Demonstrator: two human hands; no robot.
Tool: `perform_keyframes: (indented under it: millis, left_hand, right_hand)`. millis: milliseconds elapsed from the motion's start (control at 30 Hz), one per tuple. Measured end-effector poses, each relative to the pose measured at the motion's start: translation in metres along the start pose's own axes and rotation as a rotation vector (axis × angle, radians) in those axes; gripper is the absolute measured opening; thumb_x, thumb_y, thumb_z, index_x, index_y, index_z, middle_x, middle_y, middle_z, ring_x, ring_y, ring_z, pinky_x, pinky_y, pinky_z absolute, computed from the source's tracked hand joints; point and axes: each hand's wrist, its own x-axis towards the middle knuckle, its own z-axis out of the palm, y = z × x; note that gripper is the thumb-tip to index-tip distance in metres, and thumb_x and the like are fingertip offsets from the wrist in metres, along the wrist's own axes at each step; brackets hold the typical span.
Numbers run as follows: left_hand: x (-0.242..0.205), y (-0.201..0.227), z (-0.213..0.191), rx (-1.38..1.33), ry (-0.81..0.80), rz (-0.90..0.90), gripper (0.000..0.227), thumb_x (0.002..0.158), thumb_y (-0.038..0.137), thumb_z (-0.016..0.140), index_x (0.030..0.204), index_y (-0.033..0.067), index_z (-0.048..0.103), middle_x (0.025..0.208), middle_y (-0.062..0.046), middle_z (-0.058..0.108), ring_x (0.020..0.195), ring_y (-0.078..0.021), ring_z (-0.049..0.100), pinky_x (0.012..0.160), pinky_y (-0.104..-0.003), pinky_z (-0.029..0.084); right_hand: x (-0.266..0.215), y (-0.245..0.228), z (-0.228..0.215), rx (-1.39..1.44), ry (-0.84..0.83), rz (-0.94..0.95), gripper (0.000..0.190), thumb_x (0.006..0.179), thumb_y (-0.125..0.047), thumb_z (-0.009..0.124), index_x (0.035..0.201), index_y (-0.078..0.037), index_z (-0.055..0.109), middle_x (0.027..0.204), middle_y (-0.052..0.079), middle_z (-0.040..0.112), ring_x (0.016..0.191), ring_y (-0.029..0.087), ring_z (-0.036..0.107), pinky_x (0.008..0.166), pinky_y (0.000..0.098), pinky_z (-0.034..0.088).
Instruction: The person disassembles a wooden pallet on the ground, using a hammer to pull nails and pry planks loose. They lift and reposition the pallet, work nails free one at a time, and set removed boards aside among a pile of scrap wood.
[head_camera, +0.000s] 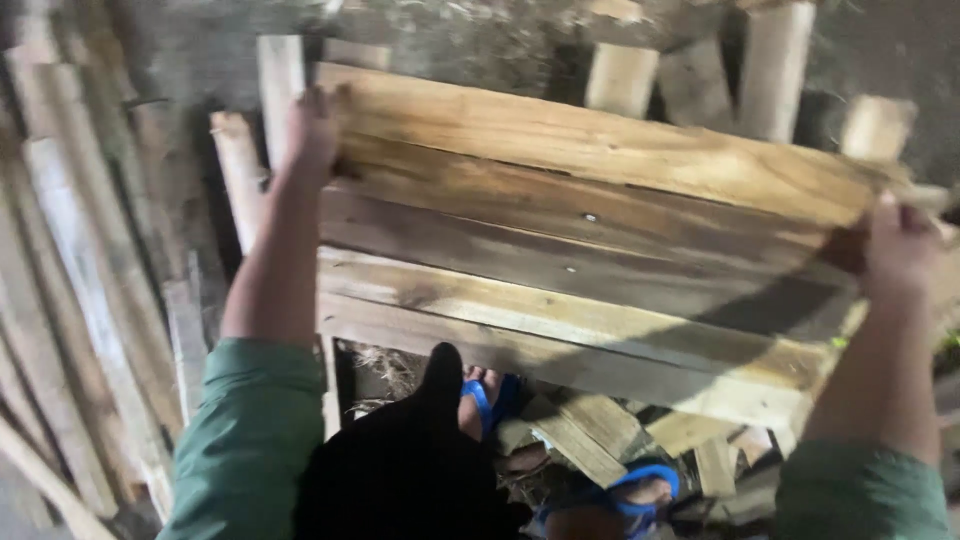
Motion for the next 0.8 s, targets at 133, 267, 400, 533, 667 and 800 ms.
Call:
perform_keyframes:
  millis: [133,267,400,533,667,800]
  left_hand:
    - [0.010,-0.018,0.005,-0.070,-0.102,0.058,0.043,0.107,0.042,0.045,0.130,0.0105,0.060,0.108,-0.007,0.069,0.090,-0.0170,0.064,0.081,-0.036,0.055]
    - [0.002,-0.026,0.001,-0.109,-0.143,0.085,0.040,0.106,0.041,0.046,0.128,0.0112,0.061,0.106,-0.006,0.069,0.089,-0.0156,0.065,0.081,-0.034,0.055]
    - [-0.001,-0.019,0.001,-0.167,-0.130,0.077,0.037,0.105,0.040,0.048,0.125,0.0123,0.063,0.104,-0.003,0.069,0.088,-0.0134,0.065,0.080,-0.031,0.055]
    - [-0.008,-0.015,-0.003,-0.208,-0.121,0.049,0.034,0.104,0.038,0.051,0.122,0.0133,0.065,0.102,-0.001,0.070,0.087,-0.0113,0.065,0.080,-0.028,0.055]
    - [-0.016,-0.005,-0.003,-0.224,-0.115,0.028,0.032,0.103,0.037,0.052,0.121,0.0140,0.067,0.100,0.000,0.070,0.086,-0.0099,0.066,0.080,-0.026,0.056]
    - [-0.027,0.003,0.001,-0.263,-0.093,-0.009,0.029,0.102,0.035,0.055,0.118,0.0150,0.069,0.098,0.003,0.070,0.085,-0.0078,0.066,0.080,-0.022,0.056]
  right_hand:
    - [-0.015,0.000,-0.009,0.012,0.089,0.104,0.045,0.126,-0.042,0.053,0.136,-0.001,0.068,0.110,0.019,0.073,0.079,0.031,0.071,0.057,0.0428,0.059]
    - [-0.034,-0.012,-0.015,0.044,0.133,0.155,0.045,0.124,-0.044,0.054,0.136,-0.002,0.068,0.111,0.018,0.073,0.081,0.029,0.071,0.059,0.0405,0.060]
    - [-0.046,-0.037,-0.027,0.111,0.149,0.162,0.047,0.121,-0.046,0.056,0.135,-0.003,0.067,0.113,0.016,0.072,0.083,0.026,0.072,0.062,0.0370,0.061]
    - [-0.051,-0.057,-0.038,0.174,0.146,0.177,0.048,0.118,-0.049,0.059,0.135,-0.004,0.067,0.115,0.015,0.072,0.086,0.024,0.072,0.065,0.0335,0.062]
    - [-0.041,-0.073,-0.053,0.219,0.138,0.196,0.050,0.116,-0.050,0.060,0.135,-0.004,0.067,0.116,0.013,0.072,0.088,0.022,0.073,0.067,0.0311,0.063]
    - [-0.036,-0.084,-0.071,0.283,0.129,0.204,0.052,0.113,-0.053,0.062,0.134,-0.005,0.066,0.117,0.012,0.072,0.090,0.019,0.073,0.071,0.0275,0.064]
